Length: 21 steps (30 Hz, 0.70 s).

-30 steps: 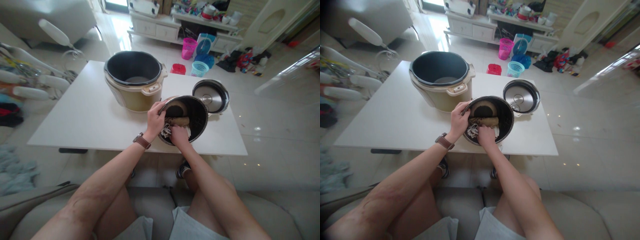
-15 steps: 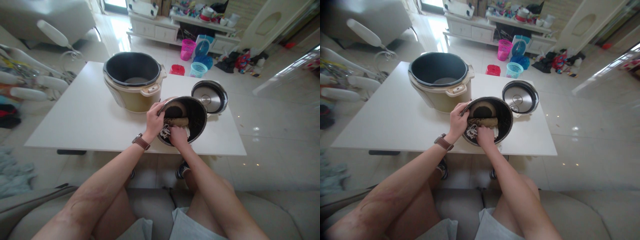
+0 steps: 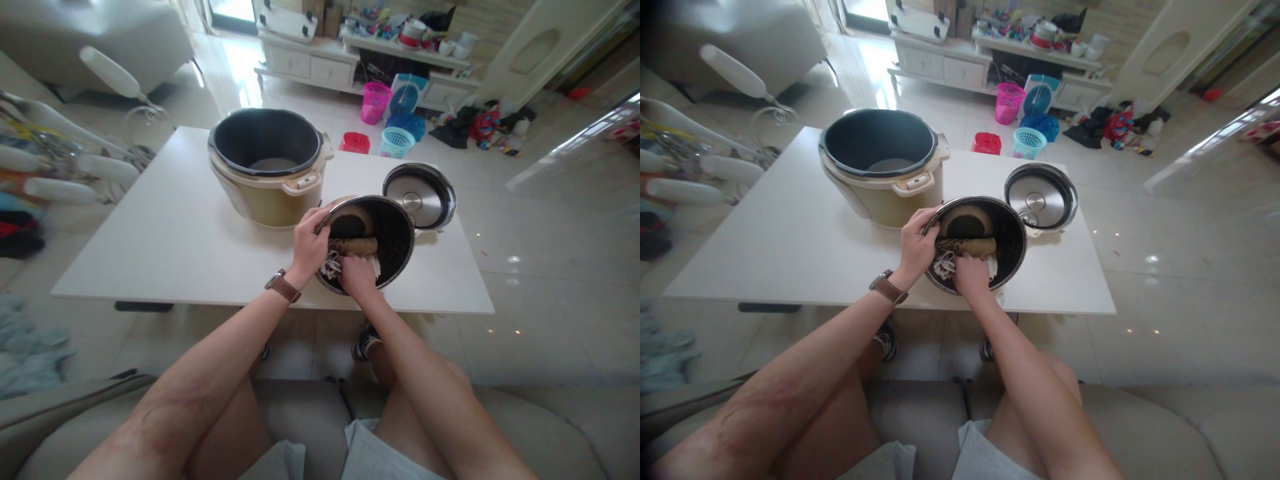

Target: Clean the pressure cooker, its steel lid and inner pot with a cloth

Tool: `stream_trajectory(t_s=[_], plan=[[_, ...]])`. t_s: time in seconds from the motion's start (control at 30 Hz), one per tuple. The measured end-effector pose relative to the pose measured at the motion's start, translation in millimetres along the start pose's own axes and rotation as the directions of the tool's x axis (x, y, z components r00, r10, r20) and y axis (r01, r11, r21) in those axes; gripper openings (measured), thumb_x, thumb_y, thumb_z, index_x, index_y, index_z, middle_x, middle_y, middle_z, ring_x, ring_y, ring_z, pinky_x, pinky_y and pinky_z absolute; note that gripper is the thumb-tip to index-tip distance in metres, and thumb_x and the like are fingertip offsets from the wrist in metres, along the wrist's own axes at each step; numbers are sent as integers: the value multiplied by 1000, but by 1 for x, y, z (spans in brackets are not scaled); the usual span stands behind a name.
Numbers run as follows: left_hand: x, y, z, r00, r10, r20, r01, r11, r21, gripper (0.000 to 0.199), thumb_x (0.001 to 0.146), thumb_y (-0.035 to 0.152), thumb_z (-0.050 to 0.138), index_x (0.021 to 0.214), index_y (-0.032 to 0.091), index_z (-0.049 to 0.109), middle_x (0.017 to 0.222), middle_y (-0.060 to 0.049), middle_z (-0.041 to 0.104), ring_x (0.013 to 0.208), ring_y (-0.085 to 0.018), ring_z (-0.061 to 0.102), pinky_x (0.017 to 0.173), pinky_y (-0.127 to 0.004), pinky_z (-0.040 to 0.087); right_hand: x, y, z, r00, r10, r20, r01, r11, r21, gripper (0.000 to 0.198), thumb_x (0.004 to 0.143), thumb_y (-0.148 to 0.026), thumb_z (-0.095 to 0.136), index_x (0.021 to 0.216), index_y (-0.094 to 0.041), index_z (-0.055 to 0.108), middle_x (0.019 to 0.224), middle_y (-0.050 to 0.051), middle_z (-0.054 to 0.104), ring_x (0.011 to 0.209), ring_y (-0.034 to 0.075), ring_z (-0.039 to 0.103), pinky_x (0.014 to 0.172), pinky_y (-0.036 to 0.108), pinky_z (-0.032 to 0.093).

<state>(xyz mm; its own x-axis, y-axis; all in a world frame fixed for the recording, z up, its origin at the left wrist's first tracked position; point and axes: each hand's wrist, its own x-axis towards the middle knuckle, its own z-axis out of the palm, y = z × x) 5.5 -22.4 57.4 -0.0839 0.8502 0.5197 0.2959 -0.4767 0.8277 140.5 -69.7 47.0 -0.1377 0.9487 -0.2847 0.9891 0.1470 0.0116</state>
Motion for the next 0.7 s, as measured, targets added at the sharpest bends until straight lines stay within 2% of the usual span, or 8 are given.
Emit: stream_trajectory(t_s=[0.7], plan=[[0, 1, 0, 1000, -11, -3, 11, 1000, -9, 35, 93, 13, 54, 117, 22, 78, 118, -6, 78, 114, -22, 70, 106, -39, 55, 0, 2, 2, 1000, -16, -15, 16, 1000, 5, 32, 97, -20, 54, 121, -24, 75, 120, 13, 74, 105, 27, 75, 85, 34, 53]])
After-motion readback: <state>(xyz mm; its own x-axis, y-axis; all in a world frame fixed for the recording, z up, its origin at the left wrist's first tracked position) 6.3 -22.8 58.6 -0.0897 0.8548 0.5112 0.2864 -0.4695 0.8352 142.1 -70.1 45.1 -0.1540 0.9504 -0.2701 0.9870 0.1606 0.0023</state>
